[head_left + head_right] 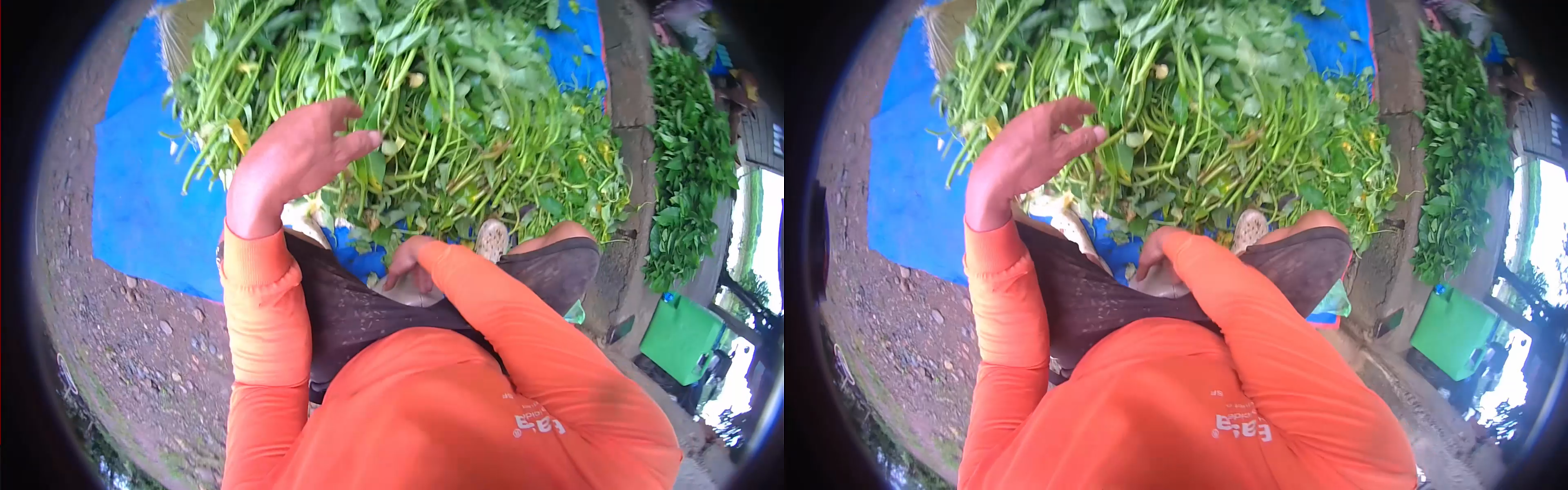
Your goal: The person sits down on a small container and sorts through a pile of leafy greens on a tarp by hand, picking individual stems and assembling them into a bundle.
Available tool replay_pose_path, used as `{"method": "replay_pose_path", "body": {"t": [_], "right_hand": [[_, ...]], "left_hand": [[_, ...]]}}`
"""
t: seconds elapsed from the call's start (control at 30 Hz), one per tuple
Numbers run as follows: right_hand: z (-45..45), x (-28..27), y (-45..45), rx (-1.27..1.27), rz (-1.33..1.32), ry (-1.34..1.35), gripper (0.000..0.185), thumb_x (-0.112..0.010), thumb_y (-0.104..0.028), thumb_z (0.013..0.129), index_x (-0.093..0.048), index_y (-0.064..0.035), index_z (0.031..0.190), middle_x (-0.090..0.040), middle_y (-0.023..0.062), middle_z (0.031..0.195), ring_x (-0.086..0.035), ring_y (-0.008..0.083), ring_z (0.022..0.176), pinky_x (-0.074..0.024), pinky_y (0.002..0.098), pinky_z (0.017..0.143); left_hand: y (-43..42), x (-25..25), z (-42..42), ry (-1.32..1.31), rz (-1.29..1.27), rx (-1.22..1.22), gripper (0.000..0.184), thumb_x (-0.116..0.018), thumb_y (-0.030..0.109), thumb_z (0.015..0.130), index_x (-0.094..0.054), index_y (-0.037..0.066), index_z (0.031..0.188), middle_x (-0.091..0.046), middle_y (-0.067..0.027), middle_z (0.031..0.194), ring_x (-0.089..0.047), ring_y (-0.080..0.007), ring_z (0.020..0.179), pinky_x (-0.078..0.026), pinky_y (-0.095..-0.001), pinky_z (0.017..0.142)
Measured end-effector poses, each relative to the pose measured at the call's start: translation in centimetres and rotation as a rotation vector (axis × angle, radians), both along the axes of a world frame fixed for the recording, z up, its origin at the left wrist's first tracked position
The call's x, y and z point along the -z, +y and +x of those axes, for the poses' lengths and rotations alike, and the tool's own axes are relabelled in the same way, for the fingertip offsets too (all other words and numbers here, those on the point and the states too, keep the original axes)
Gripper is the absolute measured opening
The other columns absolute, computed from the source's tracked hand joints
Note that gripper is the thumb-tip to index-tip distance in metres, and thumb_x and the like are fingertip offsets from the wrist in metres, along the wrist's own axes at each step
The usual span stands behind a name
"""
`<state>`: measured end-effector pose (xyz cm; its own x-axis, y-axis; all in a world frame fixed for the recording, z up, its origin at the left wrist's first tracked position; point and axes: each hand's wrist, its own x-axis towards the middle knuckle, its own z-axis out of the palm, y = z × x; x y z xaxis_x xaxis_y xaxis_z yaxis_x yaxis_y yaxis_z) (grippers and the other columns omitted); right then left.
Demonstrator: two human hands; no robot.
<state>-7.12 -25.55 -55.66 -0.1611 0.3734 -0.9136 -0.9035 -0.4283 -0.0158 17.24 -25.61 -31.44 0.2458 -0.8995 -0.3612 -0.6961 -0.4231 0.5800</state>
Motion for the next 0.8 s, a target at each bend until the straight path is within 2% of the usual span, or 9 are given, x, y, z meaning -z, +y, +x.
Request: {"method": "replay_pose_path", "body": {"t": [0.1, 0.17, 0.23, 0.27, 0.3, 0.37, 0.4, 0.6, 0.8], "right_hand": [[5.0, -9.8, -1.8, -0.016, -0.213, -0.345, 0.09, -0.077, -0.057, 0.093, -0.05, -0.0017, 0.158, -0.07, 0.0291, 0.135, -0.071, 0.0424, 0.12, -0.0547, 0.0509, 0.107], [4.9, -10.4, -3.3, 0.067, -0.499, -0.893, 0.074, -0.072, -0.049, 0.098, -0.059, 0.0031, 0.148, -0.07, 0.0262, 0.136, -0.069, 0.0416, 0.122, -0.0547, 0.0494, 0.106], [0.4, -16.4, -3.9, 0.603, -0.937, -1.554, 0.06, -0.067, -0.035, 0.102, -0.057, 0.0039, 0.148, -0.063, 0.03, 0.145, -0.063, 0.043, 0.133, -0.0508, 0.0488, 0.111], [-1.9, -20.7, -3.9, 0.876, -0.969, -1.612, 0.053, -0.069, -0.028, 0.103, -0.06, 0.0039, 0.143, -0.068, 0.0269, 0.136, -0.07, 0.0372, 0.121, -0.0562, 0.0465, 0.102], [-4.9, -24.0, -3.9, 1.096, -0.972, -1.603, 0.046, -0.073, -0.021, 0.101, -0.064, 0.003, 0.139, -0.073, 0.0209, 0.123, -0.074, 0.0272, 0.105, -0.0602, 0.0396, 0.088], [-12.9, -26.5, -3.6, 1.034, -1.369, -1.581, 0.037, -0.079, -0.015, 0.096, -0.069, 0.0011, 0.128, -0.074, 0.0116, 0.101, -0.07, 0.0176, 0.087, -0.0569, 0.0333, 0.075], [-16.3, -27.2, -3.2, 0.767, -1.672, -1.51, 0.027, -0.08, -0.014, 0.094, -0.068, 0.0016, 0.113, -0.067, 0.01, 0.089, -0.063, 0.017, 0.078, -0.0526, 0.0334, 0.07], [-25.5, -23.7, 5.3, 0.793, -1.516, -1.142, 0.038, -0.078, -0.026, 0.1, -0.054, -0.0008, 0.083, -0.055, 0.0085, 0.072, -0.05, 0.0176, 0.064, -0.0431, 0.0371, 0.06], [-26.0, -22.6, 6.1, 0.88, -1.227, -1.165, 0.038, -0.073, -0.028, 0.105, -0.056, -0.0024, 0.082, -0.053, 0.0028, 0.065, -0.048, 0.0102, 0.061, -0.042, 0.0336, 0.057]], "left_hand": [[1.0, -0.8, 1.5, -0.047, -0.06, -0.025, 0.055, -0.074, 0.039, 0.102, -0.067, -0.005, 0.135, -0.076, -0.023, 0.126, -0.074, -0.033, 0.116, -0.057, -0.042, 0.1], [1.8, -0.7, 2.7, -0.067, -0.27, -0.094, 0.051, -0.073, 0.037, 0.103, -0.069, -0.004, 0.133, -0.076, -0.02, 0.126, -0.074, -0.0292, 0.115, -0.057, -0.0402, 0.099], [3.3, -3.3, 1.0, 0.029, -0.487, -0.278, 0.043, -0.073, 0.032, 0.103, -0.071, -0.003, 0.128, -0.077, -0.0159, 0.114, -0.071, -0.0212, 0.097, -0.056, -0.036, 0.086], [4.5, -4.4, 0.2, 0.032, -0.615, -0.353, 0.039, -0.074, 0.028, 0.102, -0.073, -0.004, 0.124, -0.078, -0.015, 0.106, -0.07, -0.0182, 0.087, -0.056, -0.0343, 0.077], [6.0, -4.7, -0.1, 0.023, -0.674, -0.417, 0.031, -0.074, 0.023, 0.101, -0.073, -0.003, 0.117, -0.074, -0.0107, 0.092, -0.062, -0.0123, 0.075, -0.052, -0.0309, 0.068], [10.6, -4.8, -2.0, -0.036, -0.652, -0.456, 0.025, -0.075, 0.021, 0.1, -0.074, -0.003, 0.107, -0.071, -0.0093, 0.084, -0.06, -0.012, 0.072, -0.051, -0.0313, 0.067], [13.3, -4.8, -2.7, -0.075, -0.642, -0.487, 0.023, -0.075, 0.02, 0.099, -0.074, -0.003, 0.103, -0.07, -0.0086, 0.079, -0.059, -0.0118, 0.071, -0.051, -0.0315, 0.066], [24.6, -3.9, -9.1, -0.121, 0.16, 0.036, 0.042, -0.078, 0.042, 0.095, -0.075, 0.002, 0.083, -0.074, -0.0156, 0.073, -0.072, -0.034, 0.067, -0.054, -0.0441, 0.066], [25.8, -2.0, -10.4, 0.14, 0.032, -0.111, 0.036, -0.076, 0.034, 0.098, -0.072, 0.004, 0.078, -0.075, -0.0095, 0.072, -0.073, -0.0306, 0.068, -0.053, -0.044, 0.064]]}}
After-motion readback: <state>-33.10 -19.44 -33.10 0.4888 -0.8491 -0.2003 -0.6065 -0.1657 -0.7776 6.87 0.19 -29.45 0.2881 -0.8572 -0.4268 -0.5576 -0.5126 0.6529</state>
